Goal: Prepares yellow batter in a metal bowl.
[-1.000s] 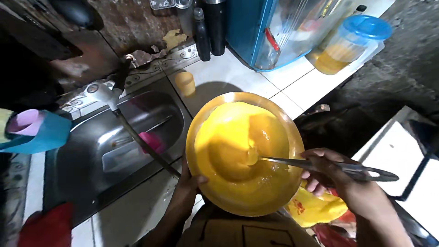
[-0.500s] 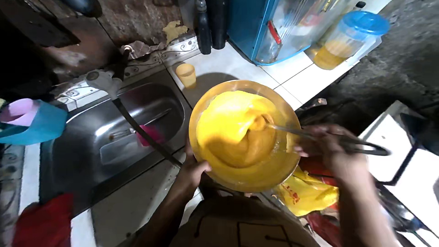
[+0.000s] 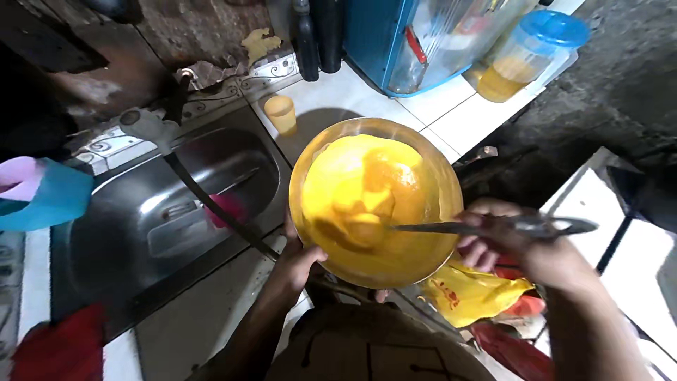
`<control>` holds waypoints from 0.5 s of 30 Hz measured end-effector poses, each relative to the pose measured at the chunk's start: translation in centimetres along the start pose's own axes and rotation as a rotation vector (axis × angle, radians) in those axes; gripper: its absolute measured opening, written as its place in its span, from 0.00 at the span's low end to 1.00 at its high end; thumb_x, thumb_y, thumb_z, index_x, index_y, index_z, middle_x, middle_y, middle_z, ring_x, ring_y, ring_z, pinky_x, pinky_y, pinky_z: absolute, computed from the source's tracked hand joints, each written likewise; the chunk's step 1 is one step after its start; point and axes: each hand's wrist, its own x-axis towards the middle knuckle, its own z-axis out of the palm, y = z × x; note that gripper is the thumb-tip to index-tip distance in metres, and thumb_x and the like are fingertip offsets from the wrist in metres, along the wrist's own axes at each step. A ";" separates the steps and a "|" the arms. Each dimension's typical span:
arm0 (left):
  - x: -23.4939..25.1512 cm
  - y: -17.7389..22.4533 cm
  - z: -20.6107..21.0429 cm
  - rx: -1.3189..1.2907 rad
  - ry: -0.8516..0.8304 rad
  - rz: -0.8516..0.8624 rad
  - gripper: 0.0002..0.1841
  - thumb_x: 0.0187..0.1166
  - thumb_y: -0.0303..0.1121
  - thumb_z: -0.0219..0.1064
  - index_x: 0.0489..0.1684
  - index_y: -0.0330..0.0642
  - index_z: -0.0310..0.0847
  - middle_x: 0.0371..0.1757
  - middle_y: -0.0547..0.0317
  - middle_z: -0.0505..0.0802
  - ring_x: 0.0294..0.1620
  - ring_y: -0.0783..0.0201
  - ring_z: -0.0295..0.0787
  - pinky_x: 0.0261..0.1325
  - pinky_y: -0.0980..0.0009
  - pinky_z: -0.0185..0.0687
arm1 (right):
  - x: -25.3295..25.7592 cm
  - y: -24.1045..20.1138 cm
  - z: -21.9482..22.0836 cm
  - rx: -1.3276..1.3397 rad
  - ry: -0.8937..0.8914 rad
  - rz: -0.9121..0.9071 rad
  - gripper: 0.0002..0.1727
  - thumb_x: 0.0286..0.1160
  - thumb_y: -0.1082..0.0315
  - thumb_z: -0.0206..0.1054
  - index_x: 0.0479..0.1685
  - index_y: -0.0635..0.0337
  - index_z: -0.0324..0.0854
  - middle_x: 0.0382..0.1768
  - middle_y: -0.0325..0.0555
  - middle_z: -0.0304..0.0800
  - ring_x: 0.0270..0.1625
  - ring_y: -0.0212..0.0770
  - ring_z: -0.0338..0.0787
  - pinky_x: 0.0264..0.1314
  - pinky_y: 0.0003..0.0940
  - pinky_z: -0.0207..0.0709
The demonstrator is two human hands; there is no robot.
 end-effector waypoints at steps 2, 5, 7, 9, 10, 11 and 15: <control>0.1 0.0 0.1 0.017 0.000 -0.012 0.62 0.51 0.21 0.67 0.96 0.51 0.30 0.73 0.50 0.81 0.56 0.69 0.90 0.52 0.71 0.89 | 0.7 -0.3 -1.4 -0.048 0.260 0.037 0.13 0.88 0.68 0.52 0.46 0.61 0.82 0.24 0.38 0.95 0.21 0.34 0.93 0.23 0.28 0.91; -0.2 0.0 0.8 0.044 0.037 -0.016 0.52 0.52 0.22 0.68 0.89 0.42 0.49 0.66 0.51 0.86 0.55 0.68 0.90 0.53 0.71 0.89 | 2.4 1.6 2.3 0.030 0.219 -0.146 0.11 0.88 0.71 0.52 0.52 0.63 0.80 0.30 0.41 0.96 0.25 0.38 0.96 0.29 0.33 0.94; 0.0 0.2 0.7 0.042 0.007 -0.003 0.61 0.51 0.21 0.68 0.95 0.49 0.31 0.75 0.52 0.79 0.62 0.71 0.87 0.58 0.73 0.87 | 1.9 1.3 3.0 -0.003 -0.004 -0.158 0.11 0.89 0.68 0.56 0.52 0.62 0.82 0.32 0.39 0.96 0.27 0.35 0.96 0.28 0.30 0.94; 0.3 0.0 0.1 0.026 0.009 0.016 0.64 0.48 0.21 0.68 0.95 0.50 0.28 0.77 0.51 0.78 0.64 0.69 0.86 0.60 0.71 0.87 | 0.6 0.1 0.2 -0.036 0.014 -0.022 0.12 0.88 0.66 0.56 0.50 0.60 0.84 0.29 0.38 0.96 0.24 0.34 0.95 0.25 0.29 0.92; 0.3 -0.1 -0.1 0.029 0.010 0.020 0.64 0.47 0.21 0.68 0.96 0.51 0.29 0.78 0.51 0.78 0.65 0.69 0.85 0.61 0.71 0.86 | 0.5 -0.3 -1.2 -0.054 0.116 0.027 0.13 0.88 0.66 0.53 0.49 0.60 0.83 0.26 0.38 0.95 0.22 0.34 0.94 0.24 0.29 0.91; 0.4 0.0 -0.1 0.033 0.005 0.020 0.64 0.48 0.21 0.68 0.96 0.51 0.29 0.79 0.51 0.77 0.66 0.70 0.85 0.62 0.71 0.85 | 0.9 -0.4 -1.6 -0.058 0.241 0.029 0.12 0.88 0.68 0.51 0.48 0.61 0.81 0.25 0.38 0.95 0.21 0.34 0.94 0.24 0.29 0.91; 0.0 0.2 0.3 0.053 0.012 0.013 0.62 0.50 0.20 0.68 0.96 0.50 0.31 0.77 0.52 0.78 0.65 0.71 0.85 0.62 0.74 0.85 | 2.6 1.6 3.0 0.035 0.105 -0.182 0.10 0.88 0.71 0.53 0.52 0.64 0.80 0.30 0.41 0.95 0.26 0.37 0.95 0.30 0.32 0.94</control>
